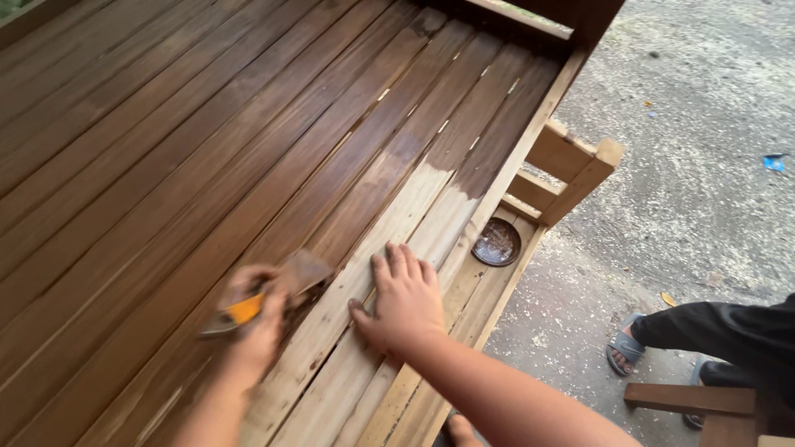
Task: The person applies brown wood stain to the slatted surface of a wooden bench using a wide brush. They dip the brush into a lid holding stain, spread the stain across bare planks, and work section by section across the bench top.
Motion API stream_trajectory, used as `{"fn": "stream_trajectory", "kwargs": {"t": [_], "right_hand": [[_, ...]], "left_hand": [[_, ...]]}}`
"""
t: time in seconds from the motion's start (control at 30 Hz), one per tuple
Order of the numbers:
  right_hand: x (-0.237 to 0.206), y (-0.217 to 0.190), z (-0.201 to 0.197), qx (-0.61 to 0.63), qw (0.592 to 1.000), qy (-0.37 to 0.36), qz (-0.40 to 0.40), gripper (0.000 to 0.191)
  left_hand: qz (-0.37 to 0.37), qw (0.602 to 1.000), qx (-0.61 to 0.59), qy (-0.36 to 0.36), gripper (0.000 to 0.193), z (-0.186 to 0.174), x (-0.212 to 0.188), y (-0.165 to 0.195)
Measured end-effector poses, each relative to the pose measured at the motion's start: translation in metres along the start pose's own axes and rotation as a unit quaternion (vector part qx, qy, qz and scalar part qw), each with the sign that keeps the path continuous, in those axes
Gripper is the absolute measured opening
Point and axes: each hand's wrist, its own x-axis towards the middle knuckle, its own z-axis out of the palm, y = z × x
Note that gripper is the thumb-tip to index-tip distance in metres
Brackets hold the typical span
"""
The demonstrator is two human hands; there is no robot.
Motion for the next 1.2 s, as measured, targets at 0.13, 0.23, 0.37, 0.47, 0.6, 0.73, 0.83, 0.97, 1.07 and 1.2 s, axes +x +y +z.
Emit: {"fn": "stream_trajectory", "kwargs": {"t": [0.13,0.23,0.37,0.47,0.6,0.73,0.83,0.97,1.07,1.2], "right_hand": [[-0.001,0.003,0.002,0.02,1.0,0.006,-0.01,0.087],[-0.002,0.005,0.005,0.041,0.999,0.005,-0.02,0.087],[0.002,0.009,0.008,0.048,0.998,-0.016,-0.031,0.092],[0.004,0.011,0.013,0.054,0.998,-0.013,-0.036,0.098],[0.004,0.013,0.017,0.048,0.998,0.003,-0.045,0.098],[0.003,0.011,0.013,0.047,0.998,0.012,-0.033,0.088],[0.003,0.009,0.006,0.058,0.998,0.011,-0.015,0.086],[0.005,0.001,-0.003,0.05,0.999,0.02,0.004,0.08],[0.005,-0.006,-0.006,0.048,0.998,0.03,0.013,0.068],[0.003,-0.009,0.0,0.023,0.999,0.038,0.01,0.071]], "left_hand": [[0.113,0.991,0.073,0.011,0.015,0.082,0.065,-0.003],[0.121,0.991,0.05,-0.022,0.013,0.142,0.124,0.001],[0.128,0.986,0.101,-0.046,0.013,0.211,0.191,0.019],[0.126,0.984,0.11,-0.052,0.014,0.243,0.217,0.029],[0.109,0.981,0.14,-0.074,0.016,0.244,0.223,0.03],[0.125,0.982,0.11,-0.087,0.017,0.198,0.191,0.016],[0.107,0.988,0.067,-0.093,0.011,0.14,0.145,0.003],[0.068,0.994,0.042,-0.08,0.002,0.053,0.064,-0.006],[0.026,0.997,0.065,-0.025,0.003,-0.006,-0.003,-0.001],[-0.062,0.996,-0.001,0.057,0.008,-0.075,-0.105,0.008]]}}
